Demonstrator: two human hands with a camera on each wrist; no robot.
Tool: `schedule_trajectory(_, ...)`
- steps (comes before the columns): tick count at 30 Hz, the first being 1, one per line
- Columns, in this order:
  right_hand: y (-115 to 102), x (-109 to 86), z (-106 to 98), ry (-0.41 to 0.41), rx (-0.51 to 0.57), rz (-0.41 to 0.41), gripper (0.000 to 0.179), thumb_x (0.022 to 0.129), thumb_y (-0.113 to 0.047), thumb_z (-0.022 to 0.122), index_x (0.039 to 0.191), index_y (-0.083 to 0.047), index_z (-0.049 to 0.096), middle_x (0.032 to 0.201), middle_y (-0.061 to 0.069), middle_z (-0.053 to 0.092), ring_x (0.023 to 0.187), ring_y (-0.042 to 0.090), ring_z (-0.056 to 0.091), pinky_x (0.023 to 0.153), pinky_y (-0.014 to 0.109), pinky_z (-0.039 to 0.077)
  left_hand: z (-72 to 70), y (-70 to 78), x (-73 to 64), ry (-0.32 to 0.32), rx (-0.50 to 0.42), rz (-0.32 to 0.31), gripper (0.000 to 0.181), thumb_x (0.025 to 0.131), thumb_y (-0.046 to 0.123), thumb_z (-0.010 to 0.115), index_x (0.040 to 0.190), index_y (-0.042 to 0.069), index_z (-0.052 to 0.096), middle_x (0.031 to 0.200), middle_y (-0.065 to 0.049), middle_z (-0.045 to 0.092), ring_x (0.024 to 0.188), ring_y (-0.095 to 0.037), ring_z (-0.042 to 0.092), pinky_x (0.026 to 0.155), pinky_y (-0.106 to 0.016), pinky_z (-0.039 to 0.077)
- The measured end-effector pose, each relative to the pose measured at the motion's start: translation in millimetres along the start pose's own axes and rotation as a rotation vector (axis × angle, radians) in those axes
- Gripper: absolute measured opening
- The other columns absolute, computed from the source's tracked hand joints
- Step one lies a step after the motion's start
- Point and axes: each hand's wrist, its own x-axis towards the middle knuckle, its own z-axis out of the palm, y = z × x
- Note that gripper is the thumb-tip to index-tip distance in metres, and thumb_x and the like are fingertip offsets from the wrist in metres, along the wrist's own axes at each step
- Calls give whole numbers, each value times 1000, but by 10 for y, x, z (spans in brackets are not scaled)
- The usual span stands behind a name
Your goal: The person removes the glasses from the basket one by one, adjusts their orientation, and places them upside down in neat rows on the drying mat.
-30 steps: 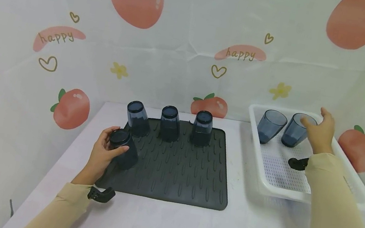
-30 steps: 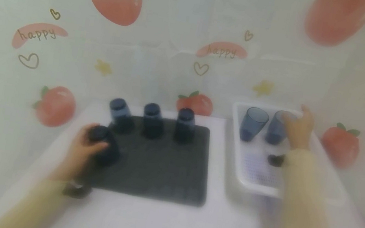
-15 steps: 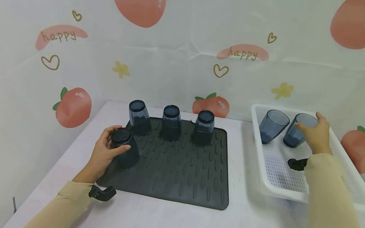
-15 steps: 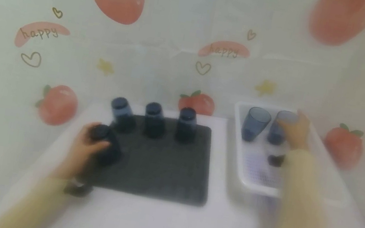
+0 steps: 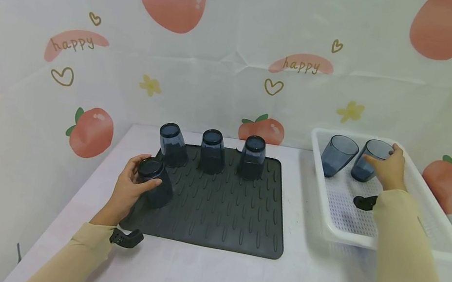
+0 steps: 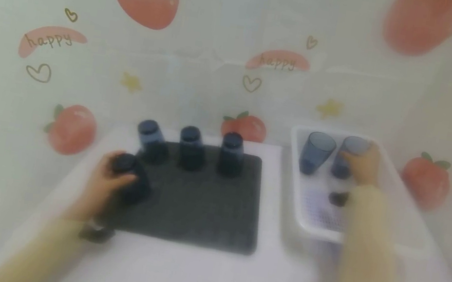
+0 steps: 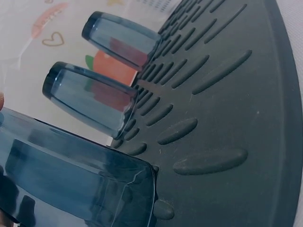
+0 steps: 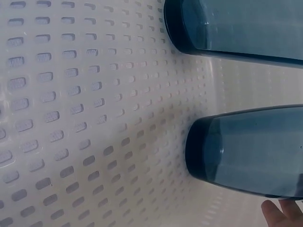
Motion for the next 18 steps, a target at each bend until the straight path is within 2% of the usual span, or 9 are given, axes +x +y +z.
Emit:
schedule_trajectory(9, -13, -5, -1, -41, -4, 23, 100, 95, -37, 57, 151, 0, -18, 157, 31, -2, 145, 49, 4, 116, 60, 16, 19, 26, -8, 0, 16, -6, 69, 85, 2, 73, 142, 14, 37, 128, 7, 49, 117, -2, 51, 94, -8, 44)
schedule_trajectory(18, -26, 2, -2, -48, 12, 23, 105, 92, -41, 59, 151, -2, -19, 157, 31, -3, 145, 49, 4, 116, 60, 16, 13, 27, 2, 3, 16, -10, 70, 84, 3, 74, 142, 13, 37, 127, 6, 49, 116, -2, 52, 93, -9, 45)
